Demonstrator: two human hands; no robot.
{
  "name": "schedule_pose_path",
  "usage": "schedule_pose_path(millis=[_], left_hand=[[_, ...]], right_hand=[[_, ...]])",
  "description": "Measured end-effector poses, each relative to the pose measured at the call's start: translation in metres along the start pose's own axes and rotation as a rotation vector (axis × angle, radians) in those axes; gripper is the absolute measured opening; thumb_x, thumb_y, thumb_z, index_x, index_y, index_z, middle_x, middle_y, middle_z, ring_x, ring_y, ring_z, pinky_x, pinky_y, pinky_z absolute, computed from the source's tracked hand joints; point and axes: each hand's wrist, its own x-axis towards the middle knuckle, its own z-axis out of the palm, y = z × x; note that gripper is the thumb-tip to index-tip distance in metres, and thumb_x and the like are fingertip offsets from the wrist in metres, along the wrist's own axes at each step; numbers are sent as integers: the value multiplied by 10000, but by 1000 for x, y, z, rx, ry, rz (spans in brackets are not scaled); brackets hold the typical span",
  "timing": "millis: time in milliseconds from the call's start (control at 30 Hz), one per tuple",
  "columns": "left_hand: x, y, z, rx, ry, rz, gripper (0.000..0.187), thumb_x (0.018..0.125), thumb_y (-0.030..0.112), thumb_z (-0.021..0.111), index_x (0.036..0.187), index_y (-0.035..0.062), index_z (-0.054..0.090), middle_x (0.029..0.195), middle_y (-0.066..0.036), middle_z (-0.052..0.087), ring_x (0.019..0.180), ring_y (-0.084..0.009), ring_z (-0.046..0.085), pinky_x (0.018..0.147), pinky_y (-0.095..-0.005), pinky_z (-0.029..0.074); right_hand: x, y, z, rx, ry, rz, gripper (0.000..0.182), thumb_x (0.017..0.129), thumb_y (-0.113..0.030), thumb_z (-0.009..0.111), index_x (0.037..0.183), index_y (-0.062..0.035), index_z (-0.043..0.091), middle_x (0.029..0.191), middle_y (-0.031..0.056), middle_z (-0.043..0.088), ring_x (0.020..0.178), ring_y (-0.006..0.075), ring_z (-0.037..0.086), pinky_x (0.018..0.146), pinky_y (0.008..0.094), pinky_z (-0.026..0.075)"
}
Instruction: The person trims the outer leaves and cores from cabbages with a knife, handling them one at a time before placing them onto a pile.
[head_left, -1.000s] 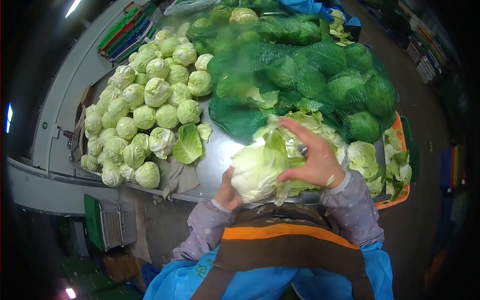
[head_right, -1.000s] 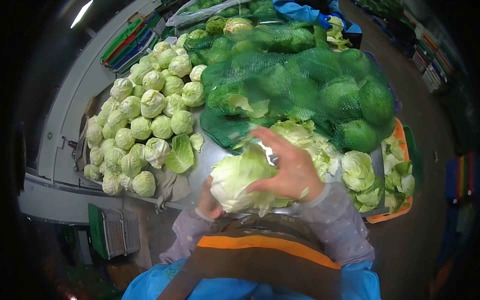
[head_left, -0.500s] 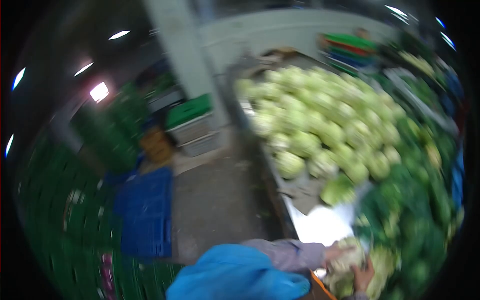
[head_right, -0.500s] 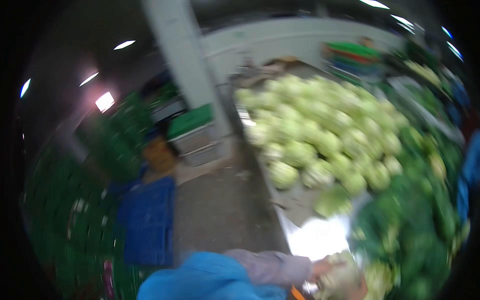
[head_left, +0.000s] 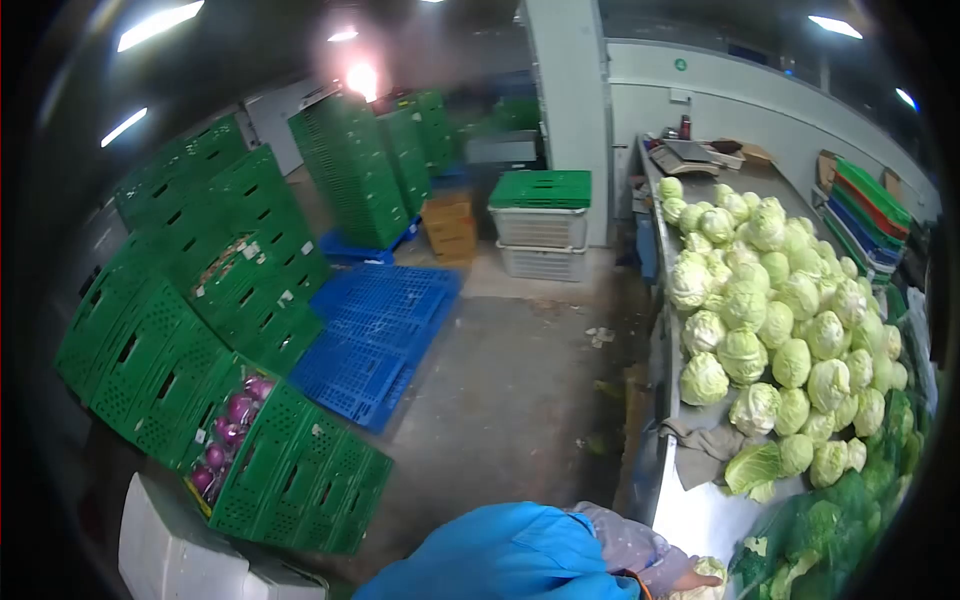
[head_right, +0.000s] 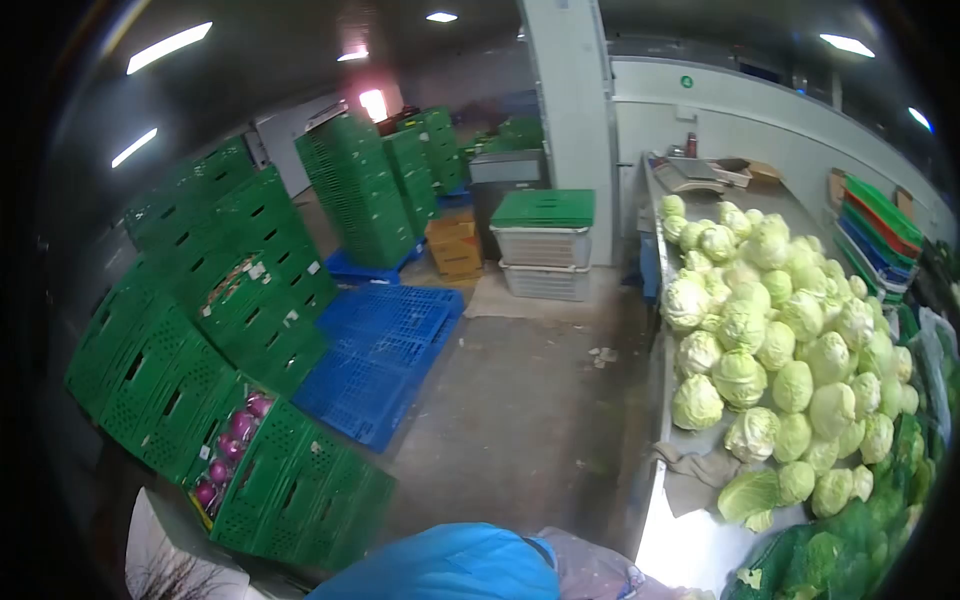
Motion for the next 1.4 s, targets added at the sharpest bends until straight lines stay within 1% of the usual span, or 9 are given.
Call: schedule_pose_path(millis=[233,267,300,400,533,667,800,900,1400], left_hand=[[18,-60,-4,-433,-417,1155,916,694,645,626,1369,74,385,1350,-117,465,1249,-264,443,1003,-401,390],[-66,17,-60,-879,-789,543,615,746,103,744,1287,55,454,1218,-90,550,1124,-196,525,939,-371,457],[-83,34,-68,-414,-534,917,653,857,591,421,1328,139,453,1336,-65,495,1209,-249,492,983,-433,416],[-94,59,-86,-1128,-820,-175,783,804,717,375,1320,131,443,1273,-81,528,1060,-271,581,836,-419,527],[-94,69,-71,-1131,-1089,-252,793,808,741,337,1352,168,402,1276,-98,519,969,-308,616,524,-379,580],[-139,102,-55,-1092,-1122,-472,863,813,754,310,1340,76,396,1216,-166,550,855,-318,649,545,-387,582],[-113,87,-101,-106,-850,-193,1014,750,718,533,1366,-51,292,1294,-261,454,1041,-359,585,834,-413,522],[-128,82,-92,459,-76,1099,1181,591,564,798,1404,-38,189,1421,-264,265,1288,-340,363,1052,-429,321],[-59,53,-27,457,-442,746,1004,559,270,874,1364,27,324,1276,-204,462,1180,-275,473,998,-355,386]], right_hand=[[9,177,48,-144,258,227,526,603,-35,691,1110,57,589,895,138,655,750,210,622,680,346,512],[-18,124,24,-224,296,298,523,591,-36,693,1097,59,599,878,137,660,735,211,626,670,350,515],[-46,68,-25,179,150,321,482,583,-71,746,1039,42,637,799,122,666,635,216,616,584,379,504],[-76,-21,-81,213,413,29,597,652,-205,781,1160,33,578,1032,169,643,932,249,633,731,365,518],[-69,-63,-101,1104,165,-82,934,722,-412,718,1423,-23,240,1410,188,372,1199,283,498,571,145,477],[-58,-29,-23,1862,-295,-136,823,799,-479,664,1394,-30,315,1366,109,438,1231,232,446,1041,384,365],[-72,-34,-2,2082,121,177,679,820,-414,668,1350,-82,404,1105,101,611,1032,212,581,876,377,467],[-79,-24,9,2048,128,219,630,831,-399,654,1332,-94,424,1027,102,622,967,218,597,825,381,472],[-171,-26,-56,-19,234,125,254,881,-338,565,882,-84,578,629,156,589,605,362,586,544,438,434]])
